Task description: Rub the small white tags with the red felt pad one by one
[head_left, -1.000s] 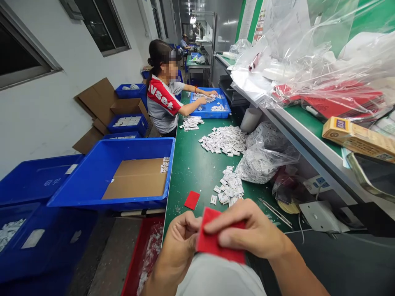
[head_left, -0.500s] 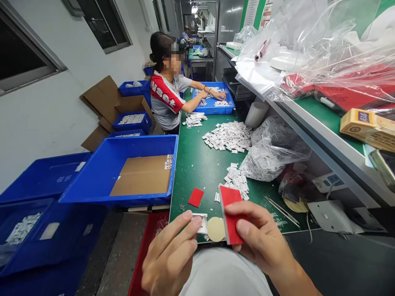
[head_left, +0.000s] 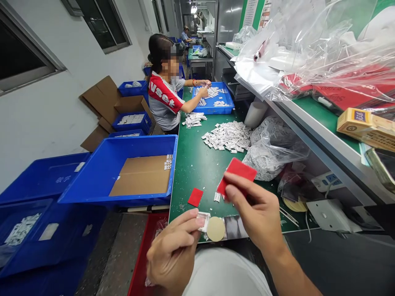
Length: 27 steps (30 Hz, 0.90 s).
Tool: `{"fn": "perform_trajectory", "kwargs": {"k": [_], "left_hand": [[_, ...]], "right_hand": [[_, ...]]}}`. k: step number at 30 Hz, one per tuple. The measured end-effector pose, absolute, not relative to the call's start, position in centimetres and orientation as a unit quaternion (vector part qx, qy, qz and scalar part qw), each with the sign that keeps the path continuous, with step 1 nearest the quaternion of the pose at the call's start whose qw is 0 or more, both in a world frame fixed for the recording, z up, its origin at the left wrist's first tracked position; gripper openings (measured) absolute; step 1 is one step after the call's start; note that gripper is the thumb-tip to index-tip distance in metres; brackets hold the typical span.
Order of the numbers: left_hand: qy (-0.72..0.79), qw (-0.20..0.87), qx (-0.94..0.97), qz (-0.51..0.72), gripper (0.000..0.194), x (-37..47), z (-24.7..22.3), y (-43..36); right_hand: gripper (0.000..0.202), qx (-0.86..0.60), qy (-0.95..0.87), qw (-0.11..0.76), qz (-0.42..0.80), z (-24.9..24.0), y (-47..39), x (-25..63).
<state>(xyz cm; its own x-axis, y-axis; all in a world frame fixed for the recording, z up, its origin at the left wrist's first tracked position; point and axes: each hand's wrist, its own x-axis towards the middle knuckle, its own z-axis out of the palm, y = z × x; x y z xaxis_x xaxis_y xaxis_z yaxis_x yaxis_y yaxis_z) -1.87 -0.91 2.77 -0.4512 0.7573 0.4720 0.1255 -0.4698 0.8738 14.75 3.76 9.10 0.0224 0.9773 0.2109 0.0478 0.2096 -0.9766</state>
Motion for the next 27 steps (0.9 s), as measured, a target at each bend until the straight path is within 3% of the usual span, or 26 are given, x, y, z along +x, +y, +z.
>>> {"fn": "perform_trajectory", "kwargs": {"k": [3, 6, 13, 17, 21, 25, 27], "left_hand": [[0.455, 0.290, 0.436, 0.720, 0.034, -1.2, 3.1, -0.5], [0.456, 0.366, 0.380, 0.717, 0.037, -1.2, 3.4, -0.4], [0.456, 0.420, 0.324, 0.715, 0.043, -1.0, 3.8, -0.5], [0.450, 0.438, 0.319, 0.710, 0.043, -0.8, 3.9, -0.5], [0.400, 0.528, 0.273, 0.698, 0.046, -0.6, 4.2, -0.4], [0.412, 0.554, 0.238, 0.683, 0.042, -0.4, 4.2, -0.4], [0.438, 0.529, 0.251, 0.683, 0.040, -0.4, 3.9, -0.4]], "right_hand": [[0.021, -0.432, -0.644, 0.494, 0.393, 9.1, 4.3, 14.6], [0.023, -0.501, -0.619, 0.525, 0.301, 9.0, 4.3, 14.5], [0.021, -0.381, -0.628, 0.494, 0.464, 9.4, 3.2, 14.1], [0.019, -0.468, -0.568, 0.535, 0.415, 9.5, 3.6, 14.2], [0.020, -0.377, -0.629, 0.494, 0.466, 9.3, 3.8, 14.5], [0.018, -0.511, -0.557, 0.559, 0.339, 8.6, 4.1, 14.6], [0.017, -0.514, -0.564, 0.554, 0.333, 8.4, 3.8, 14.7]]}}
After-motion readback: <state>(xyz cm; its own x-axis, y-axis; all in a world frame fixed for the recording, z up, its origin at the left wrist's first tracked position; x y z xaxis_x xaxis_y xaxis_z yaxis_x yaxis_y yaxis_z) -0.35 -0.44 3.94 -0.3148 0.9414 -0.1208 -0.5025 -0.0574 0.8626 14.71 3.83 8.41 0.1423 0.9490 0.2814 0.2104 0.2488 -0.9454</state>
